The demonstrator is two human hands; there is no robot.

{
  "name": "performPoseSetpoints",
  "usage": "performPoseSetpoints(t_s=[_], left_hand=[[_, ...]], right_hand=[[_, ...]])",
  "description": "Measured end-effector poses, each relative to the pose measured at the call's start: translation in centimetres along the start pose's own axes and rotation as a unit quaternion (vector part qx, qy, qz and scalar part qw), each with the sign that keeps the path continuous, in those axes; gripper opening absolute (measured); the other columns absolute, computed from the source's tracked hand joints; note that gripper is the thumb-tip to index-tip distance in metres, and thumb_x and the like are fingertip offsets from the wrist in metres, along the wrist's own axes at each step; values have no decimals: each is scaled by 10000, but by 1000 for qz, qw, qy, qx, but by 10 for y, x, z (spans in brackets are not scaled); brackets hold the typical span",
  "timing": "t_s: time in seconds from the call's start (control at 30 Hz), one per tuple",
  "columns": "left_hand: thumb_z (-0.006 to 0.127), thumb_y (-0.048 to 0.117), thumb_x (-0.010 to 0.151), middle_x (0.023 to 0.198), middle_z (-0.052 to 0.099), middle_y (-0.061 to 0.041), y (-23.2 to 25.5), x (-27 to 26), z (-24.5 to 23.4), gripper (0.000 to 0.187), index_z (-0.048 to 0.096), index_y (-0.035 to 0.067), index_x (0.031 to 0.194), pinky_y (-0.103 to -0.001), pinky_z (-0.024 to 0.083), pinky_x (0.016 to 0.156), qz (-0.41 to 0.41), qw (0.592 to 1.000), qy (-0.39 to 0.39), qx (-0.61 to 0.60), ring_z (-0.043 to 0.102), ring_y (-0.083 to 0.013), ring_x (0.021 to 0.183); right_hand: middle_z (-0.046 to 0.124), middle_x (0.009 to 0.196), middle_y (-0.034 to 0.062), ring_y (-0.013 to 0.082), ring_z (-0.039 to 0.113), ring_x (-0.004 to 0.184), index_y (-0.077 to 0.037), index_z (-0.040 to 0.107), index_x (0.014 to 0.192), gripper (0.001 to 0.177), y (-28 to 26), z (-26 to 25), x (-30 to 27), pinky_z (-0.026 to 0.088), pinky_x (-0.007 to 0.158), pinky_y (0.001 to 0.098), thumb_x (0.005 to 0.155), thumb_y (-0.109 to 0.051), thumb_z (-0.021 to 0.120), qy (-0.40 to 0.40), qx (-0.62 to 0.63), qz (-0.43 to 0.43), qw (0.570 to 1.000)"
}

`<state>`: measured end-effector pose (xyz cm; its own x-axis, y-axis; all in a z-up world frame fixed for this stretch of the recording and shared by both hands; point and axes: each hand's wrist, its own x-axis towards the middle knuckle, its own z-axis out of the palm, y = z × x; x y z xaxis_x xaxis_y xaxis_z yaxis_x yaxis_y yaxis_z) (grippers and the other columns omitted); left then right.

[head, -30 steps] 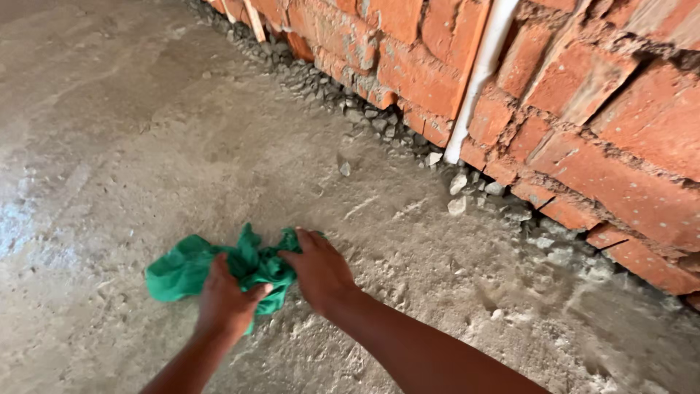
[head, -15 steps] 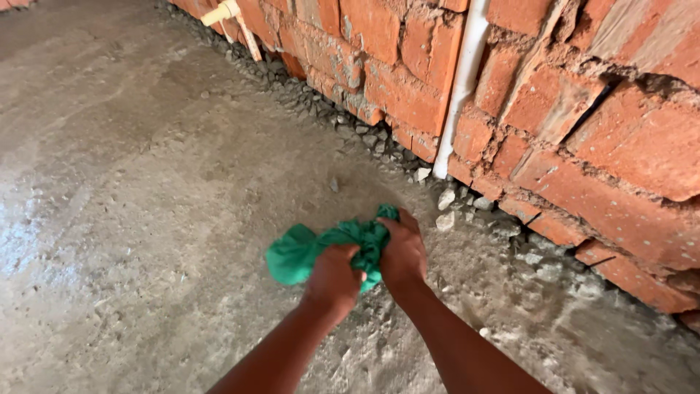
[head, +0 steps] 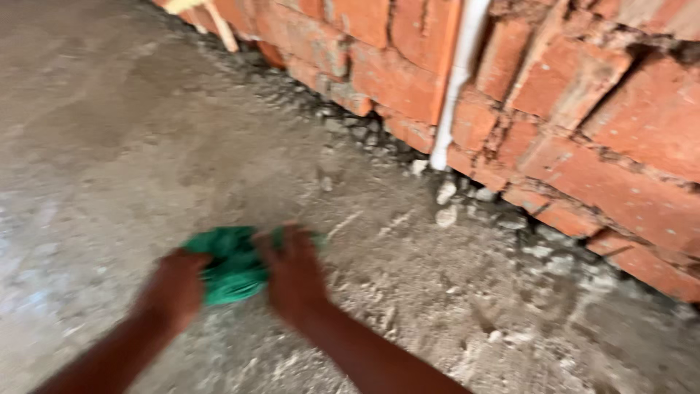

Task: The person wipes a concrete floor with a green cloth, then dips the cloth into a bucket of water and wrings it out. They continue wiping the floor near a brick wall with exposed pipes.

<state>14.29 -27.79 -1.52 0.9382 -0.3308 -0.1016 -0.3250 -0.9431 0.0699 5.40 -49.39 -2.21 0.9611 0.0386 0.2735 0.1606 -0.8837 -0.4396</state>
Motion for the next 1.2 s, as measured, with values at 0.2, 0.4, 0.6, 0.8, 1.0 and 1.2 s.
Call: performPoseSetpoints(t_s=[0.2, 0.4, 0.6, 0.8, 1.0, 1.2], left_hand=[[694, 366, 880, 1145, 711, -262, -17, -3, 21, 662, 547, 183, 1499, -504, 570, 928, -117, 985, 23, -123, 680, -443, 1071], [589, 279, 985, 1240, 708, -195, 81, 0, 36, 401, 661, 163, 1362, -495, 550, 920, -109, 941, 156, -278, 679, -408, 1106], [655, 213, 924, 1236, 706, -177, 160, 9, 25, 394, 674, 133, 1309, -491, 541, 923, -6, 931, 148, -333, 665, -397, 1115], [758, 57, 779, 1254, 618, -227, 201, 9, 11, 591, 622, 116, 1351, -472, 521, 951, 64, 932, 93, -345, 619, -416, 1129], [750, -22, 759, 1268, 617, -217, 179, 9, 1, 575, 632, 94, 1310, -484, 514, 934, 106, 933, 75, -336, 596, -427, 1160], [789, 31, 709, 1233, 649, -221, 109, 25, 24, 582, 641, 73, 1270, -480, 518, 965, 188, 935, 56, -294, 618, -427, 1150]], right_hand=[[276, 1646, 206, 478, 257, 1496, -232, 681, 1279, 411, -8, 3, 6, 270, 1188, 552, 881, -129, 664, -109, 66, -45, 991], [441, 1550, 183, 412, 404, 1448, -117, 733, 1111, 199, 40, -2, 26, 356, 1186, 493, 925, -144, 670, -55, -14, -48, 997], [450, 1556, 131, 366, 457, 1400, -173, 745, 1091, 375, 96, -66, 12, 413, 1126, 433, 791, 26, 641, -53, -33, 41, 997], [428, 1564, 117, 358, 464, 1378, -219, 709, 1231, 510, 108, -109, -23, 417, 1127, 442, 798, 38, 630, -49, -80, 76, 993], [356, 1575, 145, 418, 410, 1396, -241, 612, 1337, 520, 84, -117, -29, 410, 1121, 483, 848, -71, 661, -117, -138, 116, 977], [358, 1570, 132, 468, 403, 1373, -286, 561, 1416, 639, 33, -89, -34, 406, 1109, 503, 845, -3, 613, -155, -139, 107, 972]])
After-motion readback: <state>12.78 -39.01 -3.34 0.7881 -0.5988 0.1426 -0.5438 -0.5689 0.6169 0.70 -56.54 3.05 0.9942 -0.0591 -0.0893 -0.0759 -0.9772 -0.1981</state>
